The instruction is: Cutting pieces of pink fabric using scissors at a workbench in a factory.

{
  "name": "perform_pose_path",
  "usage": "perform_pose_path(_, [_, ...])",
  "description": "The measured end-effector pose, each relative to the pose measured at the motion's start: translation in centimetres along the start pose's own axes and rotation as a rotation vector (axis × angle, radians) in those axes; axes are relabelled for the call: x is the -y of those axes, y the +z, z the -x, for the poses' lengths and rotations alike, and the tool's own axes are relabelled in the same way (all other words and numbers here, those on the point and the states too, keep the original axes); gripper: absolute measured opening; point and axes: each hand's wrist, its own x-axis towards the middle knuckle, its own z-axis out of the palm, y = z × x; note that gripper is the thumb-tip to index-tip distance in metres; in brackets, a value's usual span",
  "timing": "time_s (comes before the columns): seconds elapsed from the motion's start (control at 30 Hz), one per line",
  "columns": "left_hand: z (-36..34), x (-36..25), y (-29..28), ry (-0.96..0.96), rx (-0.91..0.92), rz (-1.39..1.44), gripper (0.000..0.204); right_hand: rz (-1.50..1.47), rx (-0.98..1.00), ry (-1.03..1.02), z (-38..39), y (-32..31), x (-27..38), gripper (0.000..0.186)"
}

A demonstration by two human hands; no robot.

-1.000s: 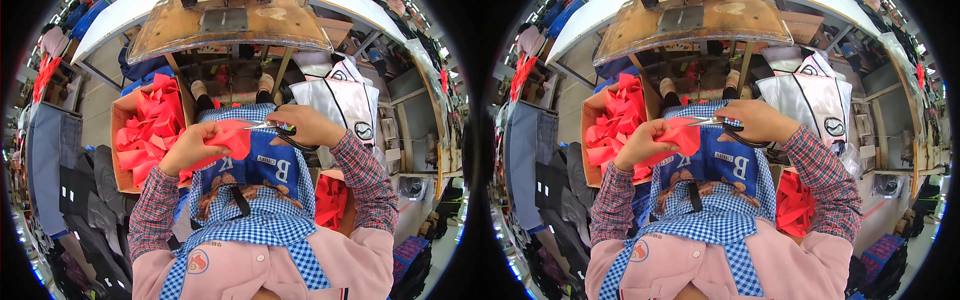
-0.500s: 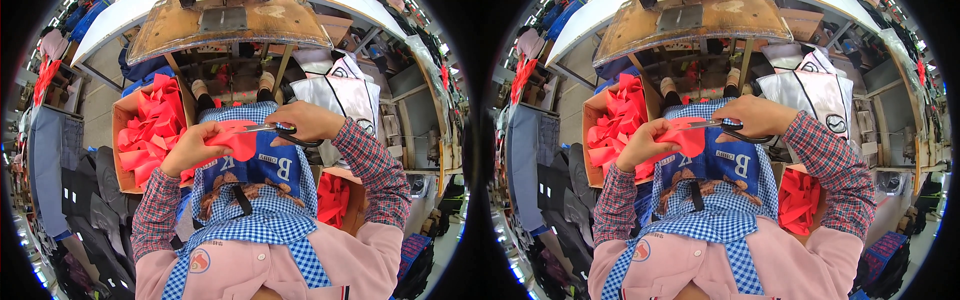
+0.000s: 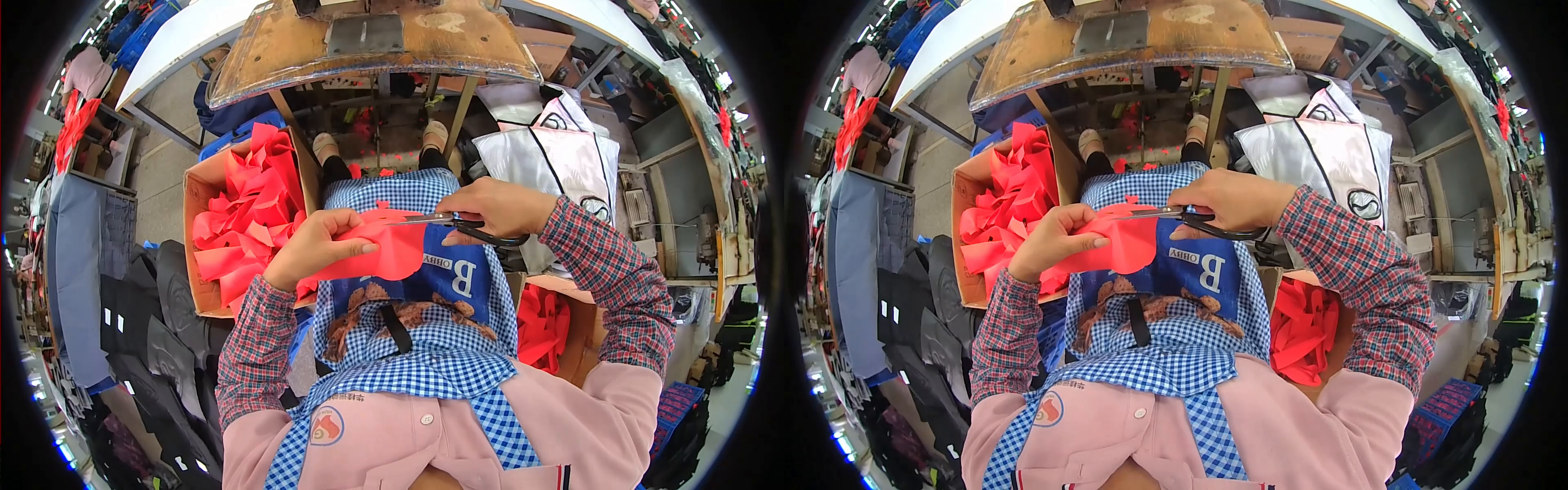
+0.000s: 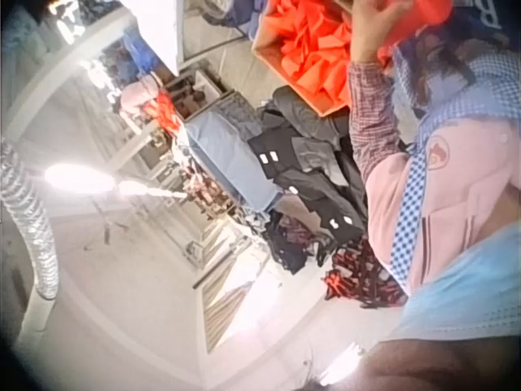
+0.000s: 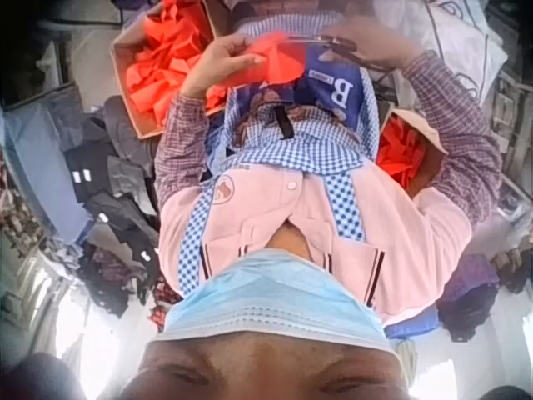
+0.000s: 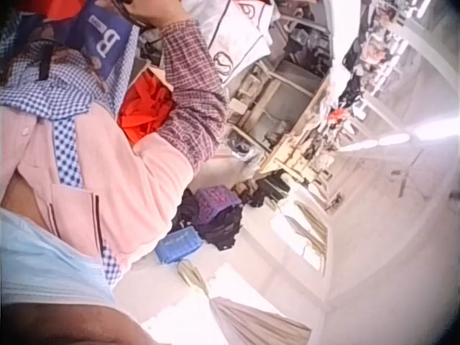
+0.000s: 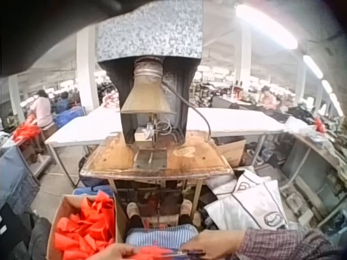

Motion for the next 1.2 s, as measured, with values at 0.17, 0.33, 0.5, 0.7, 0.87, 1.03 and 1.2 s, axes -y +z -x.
perform_pose_path(0.17, [-0.1, 0.2, 0.2, 0.010, -0.002, -0.002, 0.025, -0.016, 0.026, -0.015, 0.1, -0.3, 0.1, 0.045])
perform_pose_path(0.33, [-0.3, 0.6, 0.2, 0.011, 0.003, 0.025, 0.025, -0.014, 0.035, 0.003, 0.2, -0.4, 0.0, 0.042])
perform_pose_path(0.5, [-0.6, 0.9, 0.1, 0.066, -0.016, 0.037, 0.024, -0.064, -0.022, -0.062, 0.0, -0.5, 0.0, 0.042])
perform_pose_path(0.7, [-0.6, 0.2, 0.5, 0.063, -0.029, 0.066, 0.023, 0.027, -0.016, -0.051, -0.5, -1.6, 0.4, 0.045])
perform_pose_path(0.87, [-0.7, 0.1, 0.6, 0.080, -0.072, -0.049, 0.022, 0.105, 0.070, 0.007, -0.4, -3.1, 0.4, 0.042])
perform_pose_path(1.03, [-2.8, 0.8, 0.9, 0.230, -0.216, -0.021, 0.020, 0.086, -0.154, 0.009, 0.5, -3.9, -0.6, 0.038])
perform_pose_path(1.2, [-7.6, -0.7, 1.9, 0.410, -0.428, 0.112, 0.016, -0.075, -0.484, 0.154, 2.2, -3.5, -1.1, 0.032])
